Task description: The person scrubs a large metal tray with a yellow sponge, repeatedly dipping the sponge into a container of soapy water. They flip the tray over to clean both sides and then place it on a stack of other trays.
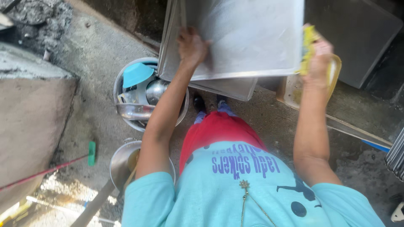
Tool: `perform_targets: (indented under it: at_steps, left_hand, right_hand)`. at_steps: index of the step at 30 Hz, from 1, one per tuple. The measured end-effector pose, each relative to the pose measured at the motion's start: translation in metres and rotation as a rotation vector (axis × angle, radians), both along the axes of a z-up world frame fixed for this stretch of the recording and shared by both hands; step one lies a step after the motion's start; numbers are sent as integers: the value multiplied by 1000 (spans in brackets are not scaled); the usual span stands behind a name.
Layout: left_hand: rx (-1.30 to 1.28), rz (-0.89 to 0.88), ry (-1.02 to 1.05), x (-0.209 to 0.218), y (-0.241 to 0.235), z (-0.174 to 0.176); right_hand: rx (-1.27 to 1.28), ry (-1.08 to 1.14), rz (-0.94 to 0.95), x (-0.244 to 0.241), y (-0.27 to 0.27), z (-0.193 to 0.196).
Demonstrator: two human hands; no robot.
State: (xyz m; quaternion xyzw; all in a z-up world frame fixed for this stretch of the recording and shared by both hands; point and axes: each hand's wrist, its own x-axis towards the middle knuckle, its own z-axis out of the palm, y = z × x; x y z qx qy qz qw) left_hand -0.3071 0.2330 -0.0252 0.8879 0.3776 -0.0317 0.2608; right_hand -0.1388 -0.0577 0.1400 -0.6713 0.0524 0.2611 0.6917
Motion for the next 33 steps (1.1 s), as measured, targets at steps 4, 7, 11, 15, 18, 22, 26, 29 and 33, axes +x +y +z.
perform_targets:
  at_steps: [4,7,11,15,18,22,26,29,33]
  left_hand:
    - [-500,-332,-540,25,-48,134]
    - [-462,-221,-82,20,-8,240]
    - [-498,69,-177,-39,21,316]
    - [-727,-11,-697,-92,36,292]
    - [-1010,149,-836,-90,35,189]
    - [-984,314,-761,-69,58,51]
    - [-210,28,-754,-82,50,-20]
    - [-9,95,-527,-76,45,-29]
    - [206,333,-262,-56,8,-15]
  right_hand:
    - [578,-59,-84,-59,52,77]
    - [846,-93,-92,-155,126,25]
    - [236,-910,153,-230,187,-80]
    - [-127,-538,186,-135,168,-133]
    - [-232,-1000,457,-124,144,-126]
    - [-210,-1400,743,-136,102,-134]
    - [-643,-960,313,11,92,-162]
    - [-557,-1047,436,18,180,-208]
    - [-258,-1448,755,-112,207,-237]
